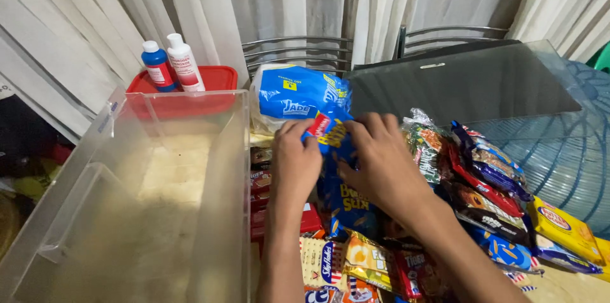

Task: Organizing various snack and instant noodle packages from a table into a clear plastic storage bin.

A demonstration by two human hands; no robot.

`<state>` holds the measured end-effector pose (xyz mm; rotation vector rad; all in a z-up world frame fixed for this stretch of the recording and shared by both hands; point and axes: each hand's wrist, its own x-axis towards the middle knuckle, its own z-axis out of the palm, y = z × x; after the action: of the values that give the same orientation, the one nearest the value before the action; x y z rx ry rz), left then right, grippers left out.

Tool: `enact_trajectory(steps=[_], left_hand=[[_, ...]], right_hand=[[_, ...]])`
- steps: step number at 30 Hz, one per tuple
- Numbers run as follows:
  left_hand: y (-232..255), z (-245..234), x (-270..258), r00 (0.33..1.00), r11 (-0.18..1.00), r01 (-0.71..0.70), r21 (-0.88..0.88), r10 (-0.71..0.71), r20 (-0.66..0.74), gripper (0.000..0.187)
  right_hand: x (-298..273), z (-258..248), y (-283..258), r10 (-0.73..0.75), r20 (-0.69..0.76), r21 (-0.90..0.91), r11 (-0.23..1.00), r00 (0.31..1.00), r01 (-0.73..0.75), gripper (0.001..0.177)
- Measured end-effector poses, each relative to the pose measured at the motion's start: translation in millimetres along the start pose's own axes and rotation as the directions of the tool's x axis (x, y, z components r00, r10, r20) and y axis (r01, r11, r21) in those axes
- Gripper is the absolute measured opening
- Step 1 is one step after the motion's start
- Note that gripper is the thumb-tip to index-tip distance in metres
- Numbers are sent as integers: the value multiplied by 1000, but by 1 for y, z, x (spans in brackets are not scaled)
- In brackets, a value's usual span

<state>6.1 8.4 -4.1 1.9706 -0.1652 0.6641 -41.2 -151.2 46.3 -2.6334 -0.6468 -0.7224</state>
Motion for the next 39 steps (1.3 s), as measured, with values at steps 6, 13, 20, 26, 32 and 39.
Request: enact_trajectory(steps=[6,13,20,26,32,39], left_hand=[[-29,-6,5,970,978,166,127,-139,-201,29],[-24,-16,6,897,885,437,161,-417,-145,35],[-47,-11,0,824,806,567,169,-559,-97,43],[-75,-6,0,815,790,580,200,-560,-151,48],[-96,8,-1,795,773,607,183,-592,-136,53],[-19,-18,-2,913,877,407,254,-397,-95,54]], right_hand=[[44,45,18,-202,117,256,952,972,167,65],[72,108,23,-285,242,297,932,927,209,68],[79,142,20,-352,345,437,881,870,183,60],[84,155,18,-360,465,457,880,809,129,48],[82,166,28,-372,519,450,884,769,124,45],[71,126,38,-382,364,443,873,849,203,56]])
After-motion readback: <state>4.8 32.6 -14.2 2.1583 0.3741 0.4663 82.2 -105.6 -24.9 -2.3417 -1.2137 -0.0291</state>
